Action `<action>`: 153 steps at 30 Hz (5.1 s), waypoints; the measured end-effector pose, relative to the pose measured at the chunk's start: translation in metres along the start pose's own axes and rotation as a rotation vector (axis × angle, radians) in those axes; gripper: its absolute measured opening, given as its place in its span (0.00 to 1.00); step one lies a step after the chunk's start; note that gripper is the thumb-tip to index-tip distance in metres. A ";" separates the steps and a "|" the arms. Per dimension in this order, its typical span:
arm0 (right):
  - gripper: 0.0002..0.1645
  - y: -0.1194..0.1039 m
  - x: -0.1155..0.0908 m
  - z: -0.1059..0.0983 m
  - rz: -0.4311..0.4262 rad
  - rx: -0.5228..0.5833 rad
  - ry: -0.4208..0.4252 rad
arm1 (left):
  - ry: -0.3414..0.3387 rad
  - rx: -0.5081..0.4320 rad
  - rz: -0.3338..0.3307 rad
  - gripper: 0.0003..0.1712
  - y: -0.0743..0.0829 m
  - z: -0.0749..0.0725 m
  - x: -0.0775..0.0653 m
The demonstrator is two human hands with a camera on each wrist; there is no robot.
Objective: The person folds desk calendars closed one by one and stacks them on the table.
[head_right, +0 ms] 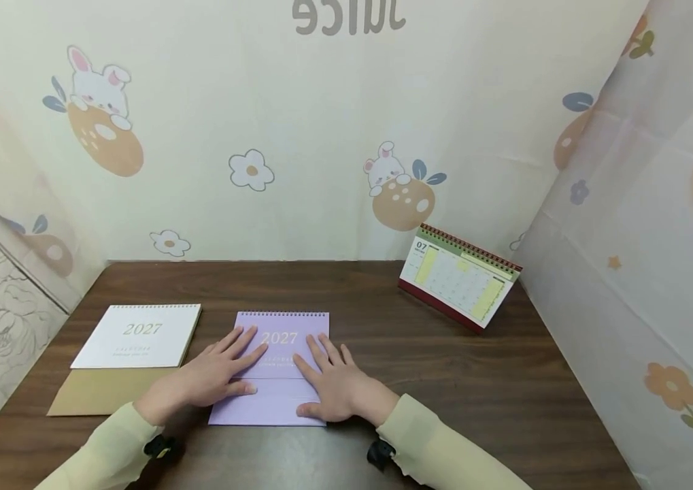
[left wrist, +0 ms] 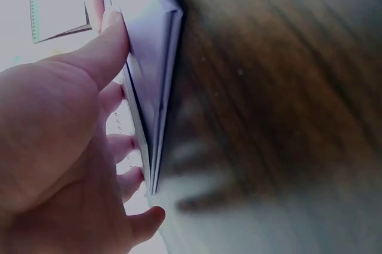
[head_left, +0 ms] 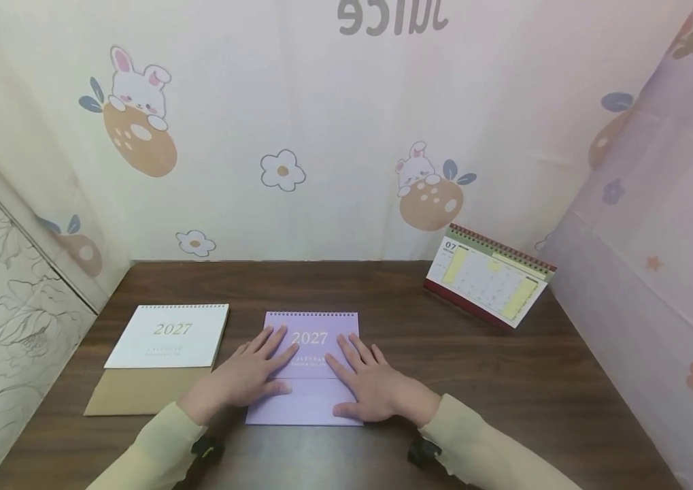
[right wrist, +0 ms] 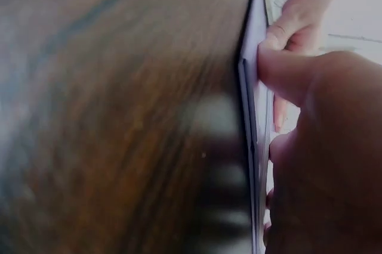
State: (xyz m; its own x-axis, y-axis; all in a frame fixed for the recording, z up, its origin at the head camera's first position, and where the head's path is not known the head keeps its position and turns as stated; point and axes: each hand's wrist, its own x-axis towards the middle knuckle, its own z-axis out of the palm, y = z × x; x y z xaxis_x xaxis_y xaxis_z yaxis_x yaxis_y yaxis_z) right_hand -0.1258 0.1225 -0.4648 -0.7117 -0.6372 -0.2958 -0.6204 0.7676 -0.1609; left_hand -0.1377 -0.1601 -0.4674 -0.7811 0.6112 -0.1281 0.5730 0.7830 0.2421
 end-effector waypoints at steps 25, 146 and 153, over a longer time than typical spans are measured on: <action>0.31 0.005 0.006 0.005 0.002 0.228 0.321 | 0.220 -0.170 -0.049 0.35 -0.012 0.002 -0.002; 0.34 -0.020 0.022 -0.012 0.132 1.230 0.387 | 0.298 -0.786 -0.502 0.40 -0.050 -0.034 -0.057; 0.35 -0.038 0.036 -0.015 0.128 1.260 0.350 | 0.246 -0.721 -0.501 0.42 -0.064 -0.034 -0.068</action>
State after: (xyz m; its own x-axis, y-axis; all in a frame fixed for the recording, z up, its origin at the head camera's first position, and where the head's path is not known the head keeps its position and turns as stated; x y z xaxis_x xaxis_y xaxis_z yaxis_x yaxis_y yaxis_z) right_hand -0.1330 0.0691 -0.4557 -0.9078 -0.3929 -0.1469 0.0531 0.2396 -0.9694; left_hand -0.1294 -0.2560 -0.4413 -0.9751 0.1125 -0.1912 -0.0768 0.6372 0.7668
